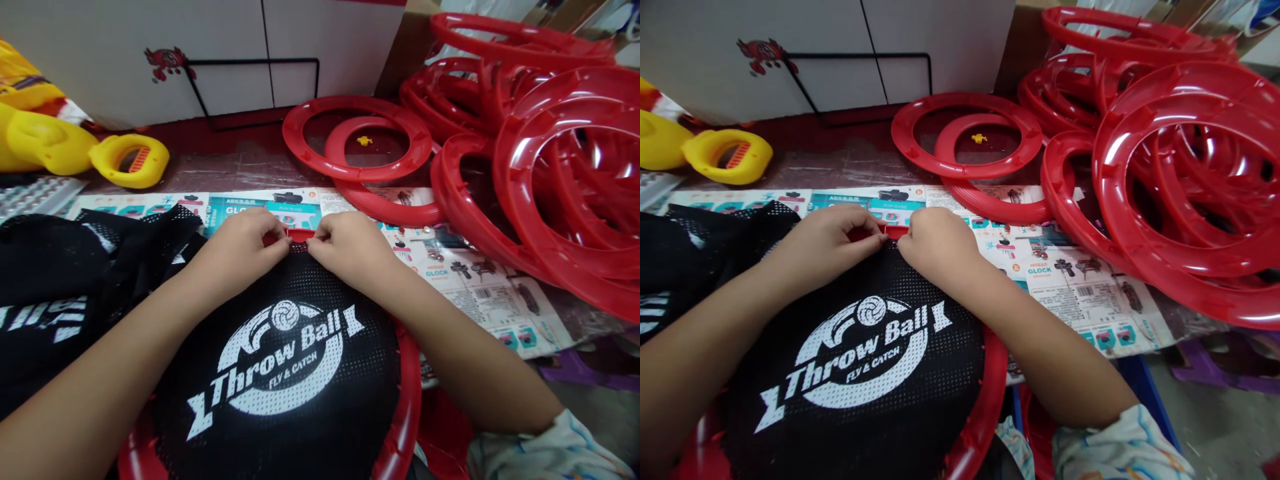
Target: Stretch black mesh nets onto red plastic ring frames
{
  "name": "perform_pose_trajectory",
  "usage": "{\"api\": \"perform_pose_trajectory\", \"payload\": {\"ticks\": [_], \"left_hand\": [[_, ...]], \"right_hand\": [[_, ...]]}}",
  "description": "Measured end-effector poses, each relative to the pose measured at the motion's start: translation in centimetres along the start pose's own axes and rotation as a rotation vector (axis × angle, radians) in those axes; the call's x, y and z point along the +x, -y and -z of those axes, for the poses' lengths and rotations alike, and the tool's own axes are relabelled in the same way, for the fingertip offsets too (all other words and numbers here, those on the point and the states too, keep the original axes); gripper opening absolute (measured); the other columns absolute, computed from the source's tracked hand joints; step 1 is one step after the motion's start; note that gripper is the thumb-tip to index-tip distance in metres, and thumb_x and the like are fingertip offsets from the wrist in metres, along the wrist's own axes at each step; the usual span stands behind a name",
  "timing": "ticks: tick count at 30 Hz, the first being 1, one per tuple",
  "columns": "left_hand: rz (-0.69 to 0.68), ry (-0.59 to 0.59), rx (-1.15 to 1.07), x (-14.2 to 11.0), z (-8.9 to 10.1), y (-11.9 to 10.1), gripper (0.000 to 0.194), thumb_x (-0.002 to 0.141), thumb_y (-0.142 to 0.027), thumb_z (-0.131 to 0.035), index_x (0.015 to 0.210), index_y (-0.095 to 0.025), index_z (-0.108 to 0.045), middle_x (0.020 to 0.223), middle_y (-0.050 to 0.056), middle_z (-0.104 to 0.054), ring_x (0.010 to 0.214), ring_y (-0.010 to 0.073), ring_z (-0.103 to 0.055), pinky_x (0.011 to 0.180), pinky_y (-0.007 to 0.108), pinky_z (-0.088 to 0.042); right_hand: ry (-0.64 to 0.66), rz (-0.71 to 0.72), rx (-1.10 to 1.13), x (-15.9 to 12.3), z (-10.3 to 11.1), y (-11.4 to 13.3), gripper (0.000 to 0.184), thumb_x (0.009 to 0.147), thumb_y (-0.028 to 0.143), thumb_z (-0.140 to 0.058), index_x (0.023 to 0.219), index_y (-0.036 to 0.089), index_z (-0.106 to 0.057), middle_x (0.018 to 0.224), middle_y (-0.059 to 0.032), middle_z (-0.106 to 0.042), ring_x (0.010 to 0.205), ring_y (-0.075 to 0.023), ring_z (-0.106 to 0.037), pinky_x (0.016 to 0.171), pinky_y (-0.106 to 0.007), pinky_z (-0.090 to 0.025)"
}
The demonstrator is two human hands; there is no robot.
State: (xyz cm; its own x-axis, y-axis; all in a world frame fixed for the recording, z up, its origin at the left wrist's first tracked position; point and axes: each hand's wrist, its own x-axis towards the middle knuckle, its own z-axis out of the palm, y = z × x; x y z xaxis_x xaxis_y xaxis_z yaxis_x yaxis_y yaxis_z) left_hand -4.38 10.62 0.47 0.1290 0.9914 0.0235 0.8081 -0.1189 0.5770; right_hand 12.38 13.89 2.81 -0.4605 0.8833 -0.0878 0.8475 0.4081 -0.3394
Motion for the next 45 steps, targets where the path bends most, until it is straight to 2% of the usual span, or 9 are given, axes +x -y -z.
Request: {"api": "perform_pose_trajectory", "payload": {"ticks": [6, 10, 14, 19, 24, 27, 30, 34, 45], "left_hand": [[0.054, -0.009, 0.012, 0.0, 0.2, 0.0, 0.019, 0.076, -0.034, -0.051, 0.065, -0.020, -0.057, 0.075, 0.004, -0.062, 0.069, 0.0192, -0.053, 0.068, 0.032, -0.042], [0.040, -0.018, 0.016, -0.1, 0.2, 0.0, 0.020, 0.078, -0.035, -0.051, 0.068, -0.020, -0.058, 0.078, 0.005, -0.065, 0.071, 0.0204, -0.056, 0.070, 0.033, -0.044], [0.011, -0.003, 0.011, -0.2, 0.2, 0.2, 0.020, 0.079, -0.035, -0.049, 0.070, -0.020, -0.059, 0.078, 0.004, -0.065, 0.073, 0.0204, -0.056, 0.070, 0.032, -0.044], [-0.036, 0.010, -0.019, -0.3, 0.2, 0.4, 0.021, 0.080, -0.034, -0.049, 0.072, -0.019, -0.060, 0.082, 0.006, -0.065, 0.076, 0.0204, -0.056, 0.072, 0.032, -0.043], [-0.042, 0.009, -0.023, -0.4, 0.2, 0.5, 0.021, 0.081, -0.034, -0.049, 0.072, -0.019, -0.059, 0.083, 0.005, -0.064, 0.077, 0.0195, -0.056, 0.072, 0.030, -0.043], [-0.047, 0.008, -0.024, -0.5, 0.1, 0.6, 0.020, 0.081, -0.035, -0.049, 0.072, -0.019, -0.059, 0.083, 0.004, -0.064, 0.077, 0.0194, -0.056, 0.071, 0.031, -0.042], [-0.039, -0.001, -0.043, -0.5, 0.2, 0.6, 0.020, 0.081, -0.035, -0.050, 0.072, -0.020, -0.059, 0.083, 0.004, -0.065, 0.077, 0.0195, -0.056, 0.072, 0.031, -0.042], [-0.004, -0.016, -0.073, -0.6, 0.2, 0.7, 0.021, 0.080, -0.037, -0.051, 0.072, -0.020, -0.060, 0.086, 0.004, -0.067, 0.079, 0.0200, -0.057, 0.074, 0.032, -0.043], [0.013, 0.012, -0.108, -0.5, 0.2, 1.0, 0.018, 0.079, -0.035, -0.054, 0.070, -0.021, -0.060, 0.084, 0.003, -0.067, 0.077, 0.0209, -0.058, 0.072, 0.032, -0.043]], "right_hand": [[-0.009, 0.016, 0.042, 0.4, 0.0, -0.1, 0.020, 0.077, 0.022, -0.052, 0.069, 0.015, -0.069, 0.067, -0.0054, -0.065, 0.061, -0.0138, -0.050, 0.056, -0.027, -0.029], [0.076, -0.015, 0.078, 0.3, 0.4, -0.1, 0.019, 0.080, 0.024, -0.057, 0.071, 0.014, -0.070, 0.070, -0.0054, -0.067, 0.063, -0.0134, -0.052, 0.058, -0.026, -0.031], [0.135, -0.008, 0.128, -0.4, 1.6, -0.1, 0.019, 0.084, 0.022, -0.057, 0.073, 0.015, -0.070, 0.073, -0.0046, -0.068, 0.065, -0.0125, -0.055, 0.061, -0.025, -0.034], [0.194, -0.041, -0.019, -1.6, 3.5, 0.3, 0.020, 0.081, 0.031, -0.063, 0.069, 0.016, -0.070, 0.069, -0.0052, -0.066, 0.063, -0.0150, -0.055, 0.058, -0.027, -0.033], [0.281, -0.035, -0.100, -1.8, 3.5, 0.5, 0.011, 0.077, 0.023, -0.063, 0.071, 0.017, -0.071, 0.066, -0.0037, -0.065, 0.057, -0.0135, -0.053, 0.056, -0.027, -0.031], [0.253, -0.042, -0.037, -1.6, 3.2, 0.4, 0.013, 0.076, 0.018, -0.059, 0.069, 0.017, -0.069, 0.066, -0.0034, -0.065, 0.058, -0.0131, -0.053, 0.056, -0.027, -0.032], [0.192, -0.061, 0.053, -1.2, 2.9, -0.1, 0.014, 0.076, 0.018, -0.056, 0.067, 0.017, -0.068, 0.063, -0.0030, -0.064, 0.058, -0.0133, -0.053, 0.055, -0.026, -0.033], [0.172, -0.081, 0.121, -0.7, 2.5, -0.7, 0.013, 0.075, 0.019, -0.057, 0.066, 0.016, -0.066, 0.063, -0.0030, -0.063, 0.059, -0.0133, -0.053, 0.055, -0.025, -0.033], [0.137, -0.080, 0.153, -0.3, 2.0, -0.9, 0.012, 0.076, 0.018, -0.056, 0.067, 0.015, -0.065, 0.068, -0.0036, -0.064, 0.064, -0.0135, -0.054, 0.058, -0.025, -0.035]]}}
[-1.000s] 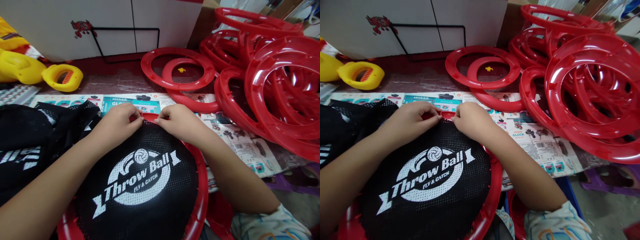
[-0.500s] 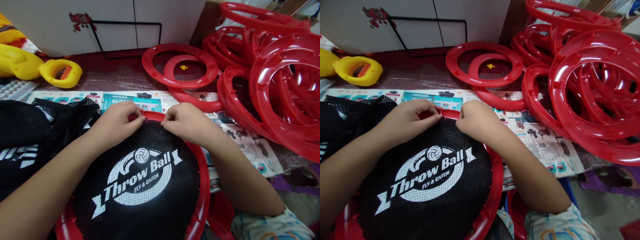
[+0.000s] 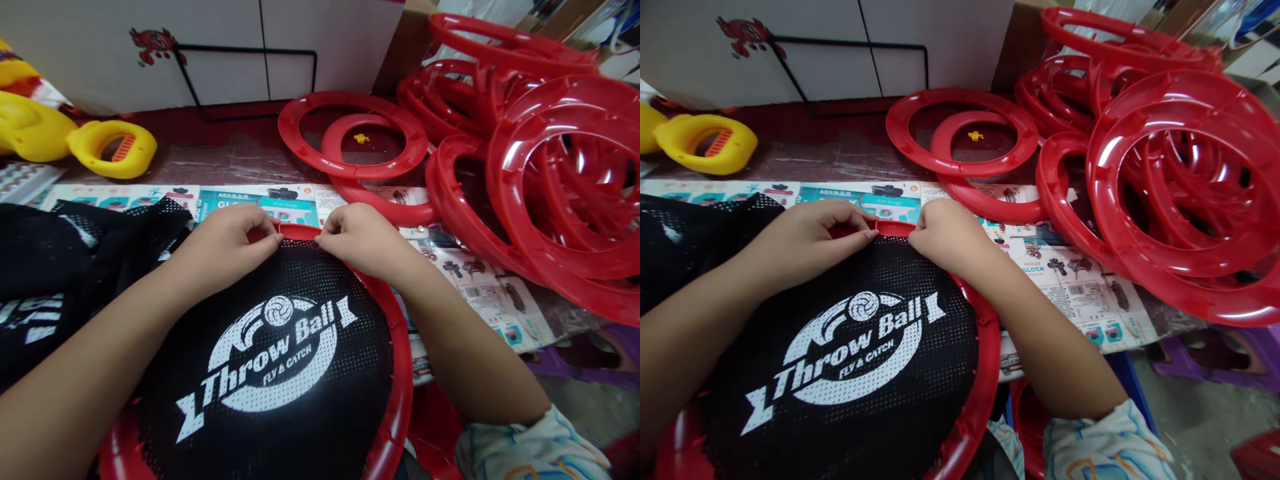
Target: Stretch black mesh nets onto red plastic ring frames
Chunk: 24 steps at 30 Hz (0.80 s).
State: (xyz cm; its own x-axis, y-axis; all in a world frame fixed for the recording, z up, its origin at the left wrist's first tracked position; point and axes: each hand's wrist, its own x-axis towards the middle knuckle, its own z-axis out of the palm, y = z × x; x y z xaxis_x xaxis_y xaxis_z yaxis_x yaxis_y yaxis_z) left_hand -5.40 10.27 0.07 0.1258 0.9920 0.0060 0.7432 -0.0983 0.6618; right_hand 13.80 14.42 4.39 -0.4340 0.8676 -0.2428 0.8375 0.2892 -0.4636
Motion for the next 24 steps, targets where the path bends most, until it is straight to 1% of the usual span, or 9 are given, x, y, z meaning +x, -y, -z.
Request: {"api": "perform_pose_trajectory", "payload": {"ticks": [6, 9, 16, 20, 22, 24], "left_hand": [[0.009, -0.003, -0.009, -0.02, 0.01, -0.08, 0.017, 0.079, -0.034, -0.053, 0.072, -0.021, -0.061, 0.088, 0.003, -0.068, 0.080, 0.0207, -0.058, 0.073, 0.032, -0.043], [-0.009, -0.006, -0.002, 0.01, -0.03, 0.01, 0.018, 0.080, -0.034, -0.053, 0.072, -0.020, -0.062, 0.088, 0.003, -0.068, 0.080, 0.0202, -0.059, 0.073, 0.032, -0.042], [-0.053, -0.007, -0.010, 0.09, -0.12, 0.21, 0.018, 0.081, -0.033, -0.052, 0.072, -0.020, -0.061, 0.088, 0.004, -0.067, 0.080, 0.0195, -0.059, 0.073, 0.031, -0.042], [-0.074, -0.003, 0.014, 0.09, -0.08, 0.19, 0.018, 0.082, -0.033, -0.052, 0.074, -0.019, -0.061, 0.086, 0.004, -0.066, 0.078, 0.0194, -0.058, 0.072, 0.032, -0.042], [-0.087, -0.001, 0.025, 0.08, -0.07, 0.19, 0.019, 0.082, -0.032, -0.051, 0.074, -0.019, -0.061, 0.086, 0.004, -0.066, 0.078, 0.0196, -0.058, 0.072, 0.032, -0.042], [-0.091, -0.002, 0.028, 0.08, -0.08, 0.22, 0.019, 0.082, -0.032, -0.052, 0.074, -0.019, -0.061, 0.087, 0.004, -0.067, 0.079, 0.0199, -0.059, 0.073, 0.032, -0.042]], "right_hand": [[0.010, -0.012, -0.028, 0.11, -0.06, -0.22, 0.012, 0.076, 0.019, -0.056, 0.069, 0.015, -0.066, 0.069, -0.0043, -0.065, 0.065, -0.0142, -0.055, 0.059, -0.025, -0.035], [0.000, -0.001, -0.025, 0.16, -0.22, -0.19, 0.013, 0.077, 0.019, -0.056, 0.070, 0.015, -0.066, 0.070, -0.0049, -0.065, 0.066, -0.0145, -0.054, 0.060, -0.025, -0.035], [-0.012, 0.009, -0.007, 0.33, -0.36, -0.15, 0.013, 0.076, 0.018, -0.056, 0.066, 0.015, -0.063, 0.063, -0.0025, -0.061, 0.060, -0.0123, -0.051, 0.056, -0.024, -0.032], [-0.046, 0.067, 0.013, 0.60, -0.47, -0.32, 0.015, 0.076, 0.017, -0.055, 0.063, 0.015, -0.059, 0.060, -0.0009, -0.058, 0.059, -0.0113, -0.049, 0.055, -0.024, -0.031], [-0.050, 0.099, 0.030, 0.74, -0.60, -0.40, 0.015, 0.076, 0.017, -0.055, 0.062, 0.015, -0.058, 0.060, -0.0009, -0.058, 0.058, -0.0109, -0.049, 0.054, -0.024, -0.031], [-0.044, 0.099, 0.028, 0.80, -0.70, -0.46, 0.014, 0.076, 0.016, -0.055, 0.062, 0.015, -0.058, 0.061, -0.0013, -0.059, 0.058, -0.0109, -0.050, 0.054, -0.023, -0.031]]}}
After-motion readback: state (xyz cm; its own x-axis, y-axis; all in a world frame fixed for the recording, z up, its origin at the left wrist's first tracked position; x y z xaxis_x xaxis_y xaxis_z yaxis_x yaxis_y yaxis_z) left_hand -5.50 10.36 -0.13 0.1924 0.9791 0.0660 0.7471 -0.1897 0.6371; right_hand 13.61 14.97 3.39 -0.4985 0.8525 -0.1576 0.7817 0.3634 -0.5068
